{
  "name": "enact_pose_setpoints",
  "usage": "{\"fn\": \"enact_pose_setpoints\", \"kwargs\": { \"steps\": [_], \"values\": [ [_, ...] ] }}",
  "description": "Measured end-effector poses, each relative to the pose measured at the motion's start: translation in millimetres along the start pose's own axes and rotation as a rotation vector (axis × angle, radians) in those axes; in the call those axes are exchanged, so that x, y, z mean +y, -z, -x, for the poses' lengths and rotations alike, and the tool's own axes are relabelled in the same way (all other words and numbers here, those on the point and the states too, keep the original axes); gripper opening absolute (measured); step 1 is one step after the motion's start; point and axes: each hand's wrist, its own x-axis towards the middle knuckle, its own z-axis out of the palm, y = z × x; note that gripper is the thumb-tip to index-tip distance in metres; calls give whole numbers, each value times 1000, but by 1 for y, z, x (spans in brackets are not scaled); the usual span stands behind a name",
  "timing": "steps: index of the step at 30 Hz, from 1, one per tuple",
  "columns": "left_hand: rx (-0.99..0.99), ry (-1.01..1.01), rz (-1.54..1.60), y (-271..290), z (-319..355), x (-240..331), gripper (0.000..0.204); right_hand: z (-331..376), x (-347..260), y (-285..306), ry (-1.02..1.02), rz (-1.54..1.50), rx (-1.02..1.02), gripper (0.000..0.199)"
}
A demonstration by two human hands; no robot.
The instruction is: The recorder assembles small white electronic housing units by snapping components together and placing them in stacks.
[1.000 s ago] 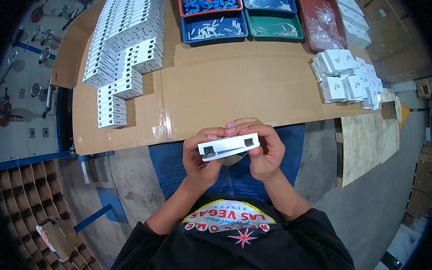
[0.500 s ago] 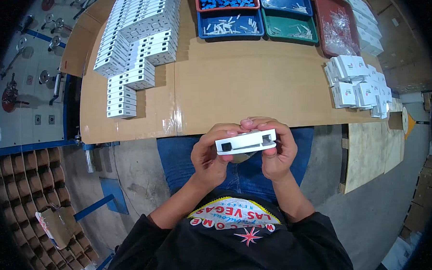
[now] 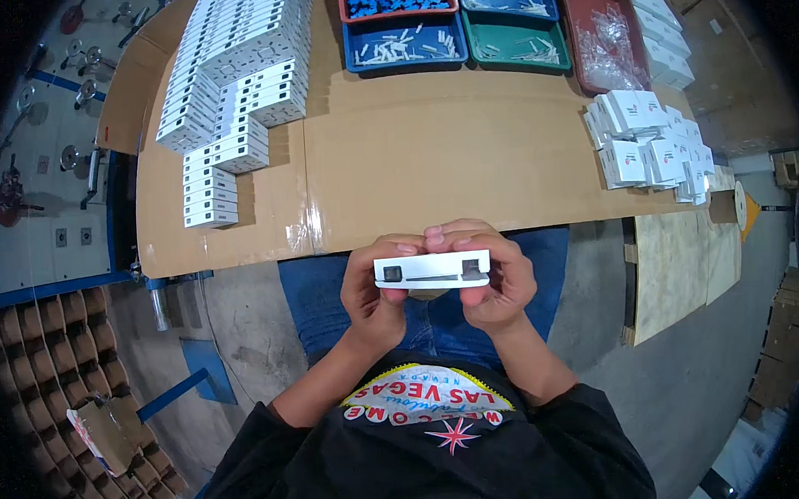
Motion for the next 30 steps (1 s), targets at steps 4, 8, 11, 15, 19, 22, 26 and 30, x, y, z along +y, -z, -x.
{"fn": "enact_pose_setpoints", "kwargs": {
  "steps": [4,8,11,15,19,22,26,30],
  "values": [
    [19,40,7,-4,6,-1,46,3,2,-1,57,21,74,56],
    [105,205,-3,-12,9,4,58,2,-3,0,47,97,102,53],
    [120,273,61,-15,7,6,60,-4,-10,-8,29,158,200,45],
    [233,290,136,-6,10,-7,57,-5,-10,-17,-75,259,201,41],
    [422,423,160,-1,1,-6,50,-12,-8,-17,-126,249,24,45],
    [495,593,169,1,-16,-1,54,-13,-7,-22,-124,342,-78,48],
    [536,777,350,-6,-33,7,55,-10,-6,-28,-181,367,-141,54],
    [506,835,378,-6,-31,6,57,-7,-2,-35,-207,425,-134,58]
  ]
}}
